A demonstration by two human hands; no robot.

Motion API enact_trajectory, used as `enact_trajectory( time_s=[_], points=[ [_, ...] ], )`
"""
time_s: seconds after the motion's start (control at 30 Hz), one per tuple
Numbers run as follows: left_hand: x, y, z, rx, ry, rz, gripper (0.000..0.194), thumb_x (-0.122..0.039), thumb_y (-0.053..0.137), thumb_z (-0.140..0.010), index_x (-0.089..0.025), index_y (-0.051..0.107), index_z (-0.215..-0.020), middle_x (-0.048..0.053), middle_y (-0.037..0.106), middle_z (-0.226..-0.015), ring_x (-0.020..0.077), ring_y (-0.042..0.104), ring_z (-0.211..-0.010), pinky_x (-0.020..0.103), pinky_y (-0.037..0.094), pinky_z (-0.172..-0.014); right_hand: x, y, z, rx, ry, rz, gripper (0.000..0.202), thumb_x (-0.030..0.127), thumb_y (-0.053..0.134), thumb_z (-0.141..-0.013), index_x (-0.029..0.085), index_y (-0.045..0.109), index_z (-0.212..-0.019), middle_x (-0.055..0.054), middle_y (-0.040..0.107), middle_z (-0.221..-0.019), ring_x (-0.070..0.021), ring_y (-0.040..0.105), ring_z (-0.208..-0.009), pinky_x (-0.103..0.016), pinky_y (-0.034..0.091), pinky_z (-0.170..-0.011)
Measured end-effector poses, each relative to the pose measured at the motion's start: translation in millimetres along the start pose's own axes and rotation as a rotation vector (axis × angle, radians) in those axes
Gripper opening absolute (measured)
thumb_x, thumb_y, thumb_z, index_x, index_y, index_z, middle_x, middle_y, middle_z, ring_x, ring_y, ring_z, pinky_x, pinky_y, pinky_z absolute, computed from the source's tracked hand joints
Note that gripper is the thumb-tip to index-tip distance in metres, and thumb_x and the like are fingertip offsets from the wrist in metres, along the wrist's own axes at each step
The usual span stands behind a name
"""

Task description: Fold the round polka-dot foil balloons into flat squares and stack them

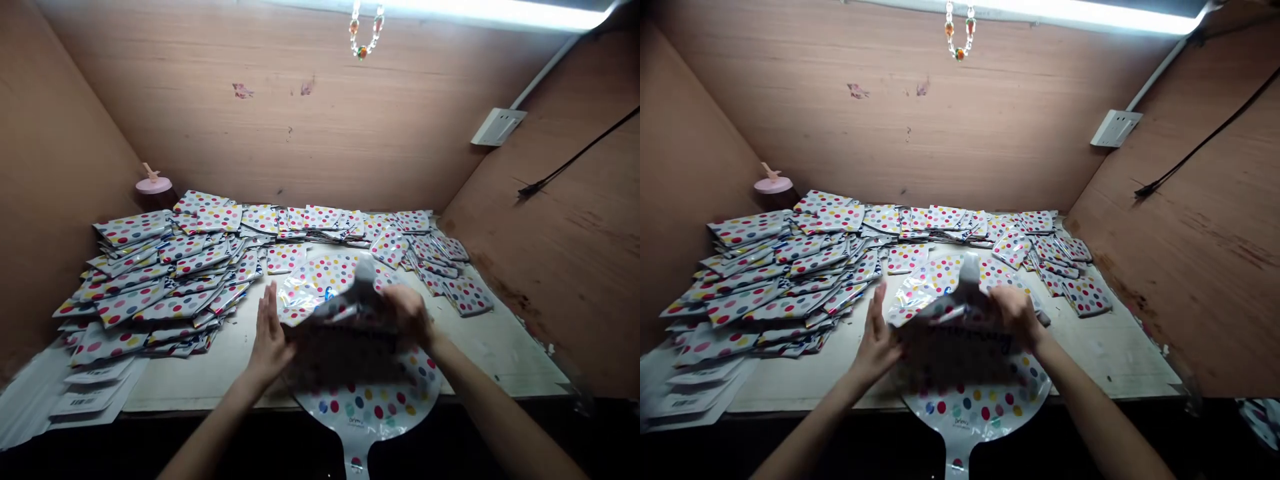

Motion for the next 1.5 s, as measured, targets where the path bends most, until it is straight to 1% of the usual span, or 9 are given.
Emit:
enact_trajectory(
  time_s=[0.1,0.23,0.47,0.77,0.9,1.0,1.07,1.3,1.5],
  points=[
    [41,29.4,-10,0.369,-0.02,0.177,0.054,-0.024,0.063,-0.078,-0.021,0.05,-0.13,0.012,0.061,-0.122,0.0263,0.055,-0.119,0.043,0.044,-0.1,2,-3,79,-0.026,-0.277,-0.247,0.021,0.039,0.049,-0.086,0.025,0.064,-0.089,-0.008,0.069,-0.079,-0.024,0.063,-0.08,-0.042,0.047,-0.082],
    [69,49.8,-7,0.663,-0.132,0.314,0.018,-0.026,0.055,-0.08,-0.022,0.071,-0.088,0.002,0.072,-0.095,0.0194,0.067,-0.09,0.03,0.05,-0.085,-46,8,120,0.013,-0.106,-0.435,0.022,0.033,0.059,-0.079,0.026,0.066,-0.098,-0.009,0.069,-0.105,-0.0277,0.061,-0.101,-0.047,0.045,-0.093],
    [95,66.6,-55,0.528,-0.484,-0.079,0.036,-0.044,0.043,-0.089,-0.017,0.066,-0.092,0.007,0.071,-0.085,0.0221,0.065,-0.079,0.026,0.047,-0.066,-139,45,50,0.194,0.576,-0.39,0.051,0.062,0.042,-0.078,0.02,0.058,-0.055,-0.006,0.063,-0.058,-0.0252,0.061,-0.063,-0.035,0.047,-0.059],
    [95,57.6,-46,0.418,-0.381,-0.317,0.053,-0.036,0.04,-0.092,-0.022,0.031,-0.143,0.007,0.066,-0.091,0.0225,0.064,-0.077,0.029,0.047,-0.064,-143,52,48,0.14,0.807,-0.114,0.036,0.05,0.048,-0.083,0.02,0.064,-0.074,-0.012,0.066,-0.07,-0.0274,0.062,-0.069,-0.036,0.045,-0.061],
    [77,53.6,-40,0.393,0.016,-0.324,0.045,-0.025,0.04,-0.093,-0.027,0.044,-0.138,0.011,0.053,-0.133,0.0276,0.05,-0.122,0.047,0.04,-0.1,-110,26,74,-0.072,0.489,-0.005,0.037,0.036,0.045,-0.086,0.018,0.059,-0.114,-0.017,0.064,-0.11,-0.0321,0.059,-0.105,-0.046,0.046,-0.086],
    [54,64.7,-27,0.599,0.342,-0.195,0.046,-0.031,0.046,-0.092,-0.031,0.044,-0.138,0.006,0.042,-0.146,0.0277,0.03,-0.138,0.055,0.02,-0.113,-71,23,89,-0.068,-0.044,0.076,0.049,0.024,0.05,-0.082,0.02,0.052,-0.13,-0.012,0.05,-0.138,-0.0315,0.041,-0.13,-0.052,0.033,-0.107],
    [48,69.1,-21,0.703,0.391,-0.12,0.049,-0.033,0.051,-0.09,-0.028,0.044,-0.138,0.006,0.048,-0.141,0.0264,0.035,-0.136,0.055,0.018,-0.114,-64,31,93,0.004,-0.17,0.083,0.053,0.017,0.049,-0.082,0.019,0.049,-0.134,-0.01,0.046,-0.142,-0.0296,0.038,-0.133,-0.051,0.034,-0.109],
    [83,64.6,-40,0.623,0.176,0.005,0.052,-0.008,0.048,-0.076,-0.018,0.057,-0.127,0.009,0.054,-0.134,0.0201,0.05,-0.123,0.037,0.04,-0.106,-90,28,74,0.051,-0.085,-0.251,0.041,0.015,0.046,-0.082,0.018,0.059,-0.122,-0.01,0.059,-0.13,-0.0232,0.056,-0.118,-0.043,0.044,-0.104],
    [106,63.3,-73,0.74,-0.038,0.249,0.03,-0.018,0.056,-0.071,-0.02,0.071,-0.096,0.005,0.065,-0.118,0.0197,0.059,-0.11,0.033,0.045,-0.1,-123,24,54,0.153,0.135,-0.667,0.023,0.025,0.052,-0.079,0.02,0.064,-0.097,-0.011,0.065,-0.12,-0.0258,0.057,-0.116,-0.044,0.043,-0.101]
  ],
)
Point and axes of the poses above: each hand's wrist, its own z-axis away from the middle knuckle, its own y-axis out of the palm, x = y × z, the point moved 7 cm from there along -z, towards the middle knuckle
